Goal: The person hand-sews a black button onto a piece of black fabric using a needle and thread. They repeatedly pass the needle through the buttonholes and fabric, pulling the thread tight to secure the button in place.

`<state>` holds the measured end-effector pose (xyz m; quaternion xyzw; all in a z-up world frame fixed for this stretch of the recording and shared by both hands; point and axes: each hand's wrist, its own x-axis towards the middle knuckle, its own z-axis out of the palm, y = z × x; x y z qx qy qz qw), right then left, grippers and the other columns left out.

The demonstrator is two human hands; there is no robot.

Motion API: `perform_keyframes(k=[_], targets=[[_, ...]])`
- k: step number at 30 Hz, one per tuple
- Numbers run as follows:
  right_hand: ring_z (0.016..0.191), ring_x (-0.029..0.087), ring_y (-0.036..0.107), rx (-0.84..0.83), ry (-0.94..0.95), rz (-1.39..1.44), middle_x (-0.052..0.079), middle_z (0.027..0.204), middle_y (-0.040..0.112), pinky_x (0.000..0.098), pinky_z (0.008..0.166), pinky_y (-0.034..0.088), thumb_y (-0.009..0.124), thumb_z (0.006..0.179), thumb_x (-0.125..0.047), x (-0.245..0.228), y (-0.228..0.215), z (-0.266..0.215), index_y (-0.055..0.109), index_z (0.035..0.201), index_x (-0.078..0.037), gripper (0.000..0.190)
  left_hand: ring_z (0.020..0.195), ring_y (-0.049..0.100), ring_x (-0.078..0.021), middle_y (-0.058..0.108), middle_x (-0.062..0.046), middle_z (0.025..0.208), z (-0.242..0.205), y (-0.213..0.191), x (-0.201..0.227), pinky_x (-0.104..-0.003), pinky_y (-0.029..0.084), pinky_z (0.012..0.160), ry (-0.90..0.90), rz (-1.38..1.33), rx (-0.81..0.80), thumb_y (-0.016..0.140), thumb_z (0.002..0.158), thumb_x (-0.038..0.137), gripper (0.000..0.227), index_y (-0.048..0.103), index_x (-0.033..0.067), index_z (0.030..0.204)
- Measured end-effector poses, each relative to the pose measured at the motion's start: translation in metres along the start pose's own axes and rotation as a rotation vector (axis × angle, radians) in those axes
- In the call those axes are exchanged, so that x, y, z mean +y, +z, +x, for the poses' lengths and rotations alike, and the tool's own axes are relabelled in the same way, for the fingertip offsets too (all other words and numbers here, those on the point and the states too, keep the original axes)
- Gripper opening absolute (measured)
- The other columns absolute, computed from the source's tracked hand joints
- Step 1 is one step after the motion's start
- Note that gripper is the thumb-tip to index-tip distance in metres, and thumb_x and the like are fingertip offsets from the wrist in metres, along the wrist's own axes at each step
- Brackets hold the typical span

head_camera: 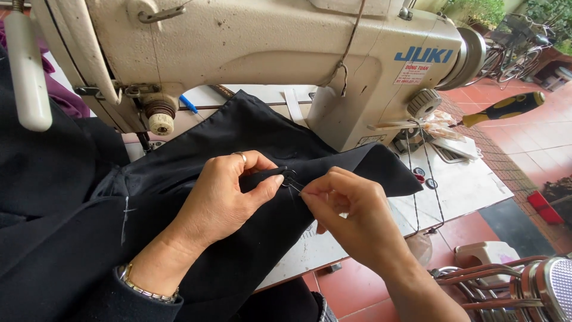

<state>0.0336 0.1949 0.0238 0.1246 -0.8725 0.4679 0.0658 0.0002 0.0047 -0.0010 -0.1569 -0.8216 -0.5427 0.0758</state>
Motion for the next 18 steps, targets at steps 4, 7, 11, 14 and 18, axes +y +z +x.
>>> perform_keyframes(k=[4,7,11,14,18], targets=[[0.044,0.007,0.055,0.016,-0.031,-0.062,-0.002,0.058,0.056,0.0194,0.046,0.044,0.07,0.081,-0.008,-0.001,0.001,0.001,0.07,0.072,-0.009,0.009,0.062,0.061,-0.0038,0.074,0.008,0.072,0.0,0.0,0.0,-0.02,0.048,0.062,0.015,0.01,0.002,0.069,0.08,0.026,0.014,0.073,0.0122,0.08],[0.042,0.005,0.053,0.033,-0.009,-0.086,-0.003,0.052,0.057,0.0196,0.045,0.042,0.07,0.08,-0.01,-0.003,0.001,0.002,0.071,0.072,-0.01,0.008,0.067,0.065,-0.0043,0.076,0.006,0.075,0.0,0.001,-0.001,-0.02,0.051,0.066,0.043,0.015,0.013,0.068,0.079,0.026,0.015,0.073,0.0118,0.082],[0.042,0.006,0.054,0.027,0.041,-0.094,-0.002,0.052,0.058,0.0202,0.043,0.044,0.069,0.078,-0.008,-0.006,0.002,0.004,0.071,0.071,-0.009,0.008,0.068,0.067,-0.0045,0.076,0.006,0.076,0.0,0.001,-0.001,-0.02,0.051,0.067,0.063,0.032,0.014,0.068,0.079,0.025,0.014,0.073,0.012,0.082],[0.044,0.006,0.049,0.027,0.053,-0.116,-0.004,0.05,0.054,0.0213,0.045,0.043,0.069,0.077,-0.007,-0.007,0.002,0.005,0.071,0.07,-0.009,0.008,0.066,0.066,-0.0044,0.076,0.007,0.076,-0.001,0.001,-0.001,-0.021,0.05,0.064,0.083,0.044,0.021,0.068,0.079,0.024,0.013,0.072,0.0123,0.082],[0.05,0.006,0.039,0.017,0.039,-0.244,-0.007,0.049,0.048,0.0234,0.048,0.036,0.068,0.072,-0.007,-0.012,0.001,0.008,0.07,0.063,-0.013,0.011,0.063,0.064,-0.0055,0.074,0.007,0.074,-0.002,0.002,0.001,-0.021,0.048,0.059,0.132,0.074,0.054,0.071,0.078,0.025,0.012,0.071,0.013,0.081]])
